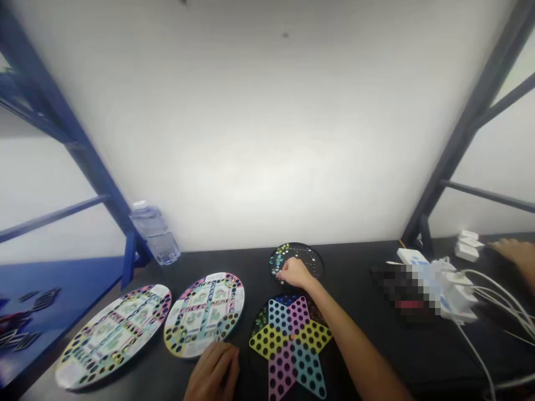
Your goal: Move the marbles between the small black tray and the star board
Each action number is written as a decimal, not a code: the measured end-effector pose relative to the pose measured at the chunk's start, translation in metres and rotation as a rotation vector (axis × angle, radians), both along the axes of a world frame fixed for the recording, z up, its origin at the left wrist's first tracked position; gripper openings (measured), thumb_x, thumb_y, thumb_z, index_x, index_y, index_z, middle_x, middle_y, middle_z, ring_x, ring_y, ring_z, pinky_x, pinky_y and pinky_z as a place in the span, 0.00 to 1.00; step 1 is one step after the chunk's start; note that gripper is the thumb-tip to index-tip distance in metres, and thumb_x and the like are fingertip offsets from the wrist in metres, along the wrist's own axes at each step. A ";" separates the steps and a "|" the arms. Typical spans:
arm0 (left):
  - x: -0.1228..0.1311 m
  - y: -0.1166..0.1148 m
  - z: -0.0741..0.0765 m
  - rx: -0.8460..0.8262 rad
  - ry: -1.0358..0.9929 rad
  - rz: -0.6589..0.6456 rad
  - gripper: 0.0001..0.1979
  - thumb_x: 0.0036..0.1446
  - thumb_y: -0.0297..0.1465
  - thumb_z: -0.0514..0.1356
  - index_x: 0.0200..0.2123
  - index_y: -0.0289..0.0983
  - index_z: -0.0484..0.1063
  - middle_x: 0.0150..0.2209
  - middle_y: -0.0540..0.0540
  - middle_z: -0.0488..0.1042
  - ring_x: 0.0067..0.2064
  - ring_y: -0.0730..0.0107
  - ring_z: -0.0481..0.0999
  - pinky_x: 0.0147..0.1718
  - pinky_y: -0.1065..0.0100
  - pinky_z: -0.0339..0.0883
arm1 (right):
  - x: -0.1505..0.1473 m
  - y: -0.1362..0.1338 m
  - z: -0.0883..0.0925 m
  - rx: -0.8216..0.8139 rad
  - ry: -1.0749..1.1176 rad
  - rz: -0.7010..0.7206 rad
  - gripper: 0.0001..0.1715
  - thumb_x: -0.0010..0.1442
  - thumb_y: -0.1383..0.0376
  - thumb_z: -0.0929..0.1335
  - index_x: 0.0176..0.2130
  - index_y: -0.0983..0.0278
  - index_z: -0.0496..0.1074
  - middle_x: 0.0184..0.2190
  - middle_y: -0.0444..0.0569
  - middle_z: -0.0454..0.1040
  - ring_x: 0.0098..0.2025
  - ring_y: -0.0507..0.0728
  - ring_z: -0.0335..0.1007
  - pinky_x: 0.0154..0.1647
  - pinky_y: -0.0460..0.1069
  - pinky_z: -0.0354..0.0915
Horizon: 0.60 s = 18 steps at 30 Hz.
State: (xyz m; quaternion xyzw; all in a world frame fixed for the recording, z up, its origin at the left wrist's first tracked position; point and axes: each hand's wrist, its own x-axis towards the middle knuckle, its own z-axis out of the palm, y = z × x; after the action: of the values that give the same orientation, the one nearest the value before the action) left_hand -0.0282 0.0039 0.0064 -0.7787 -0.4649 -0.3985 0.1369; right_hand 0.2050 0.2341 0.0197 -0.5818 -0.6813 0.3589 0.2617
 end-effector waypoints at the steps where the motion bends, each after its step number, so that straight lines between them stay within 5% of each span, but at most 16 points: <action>1: 0.000 0.000 -0.001 -0.005 -0.003 -0.002 0.07 0.64 0.24 0.56 0.41 0.38 0.73 0.37 0.44 0.77 0.41 0.64 0.78 0.47 0.60 0.72 | 0.005 0.001 0.000 -0.084 0.169 -0.035 0.10 0.48 0.61 0.71 0.22 0.64 0.71 0.16 0.42 0.64 0.20 0.49 0.57 0.21 0.45 0.51; 4: -0.001 0.000 -0.003 -0.017 -0.001 -0.012 0.07 0.63 0.24 0.56 0.41 0.38 0.72 0.37 0.44 0.77 0.41 0.64 0.77 0.47 0.60 0.72 | 0.023 0.006 -0.001 -0.396 0.737 -0.064 0.11 0.53 0.58 0.65 0.27 0.64 0.68 0.14 0.36 0.51 0.16 0.47 0.39 0.15 0.43 0.40; 7: -0.002 0.001 -0.004 -0.015 -0.007 -0.016 0.07 0.63 0.24 0.57 0.42 0.39 0.72 0.37 0.43 0.77 0.41 0.63 0.77 0.46 0.60 0.71 | 0.033 0.012 -0.006 -0.575 1.028 -0.053 0.13 0.55 0.57 0.63 0.26 0.64 0.64 0.15 0.35 0.49 0.15 0.46 0.37 0.13 0.42 0.37; 13: -0.002 0.003 -0.004 -0.027 -0.006 -0.019 0.06 0.61 0.24 0.58 0.41 0.38 0.72 0.36 0.45 0.76 0.39 0.64 0.76 0.44 0.60 0.70 | 0.016 0.016 -0.015 -0.318 0.802 -0.267 0.19 0.54 0.59 0.71 0.22 0.63 0.60 0.15 0.37 0.57 0.13 0.43 0.42 0.12 0.40 0.37; 18: -0.001 0.002 -0.003 -0.021 -0.018 -0.033 0.06 0.62 0.23 0.58 0.40 0.38 0.72 0.36 0.45 0.76 0.39 0.65 0.76 0.44 0.61 0.69 | 0.005 0.015 -0.014 -0.303 0.673 -0.181 0.22 0.57 0.53 0.70 0.23 0.64 0.62 0.15 0.39 0.60 0.14 0.45 0.47 0.14 0.42 0.37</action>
State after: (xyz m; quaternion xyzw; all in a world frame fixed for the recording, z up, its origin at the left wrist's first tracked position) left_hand -0.0297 0.0055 0.0033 -0.7841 -0.4573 -0.4027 0.1180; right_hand 0.2104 0.2493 0.0058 -0.5212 -0.4426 0.6020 0.4125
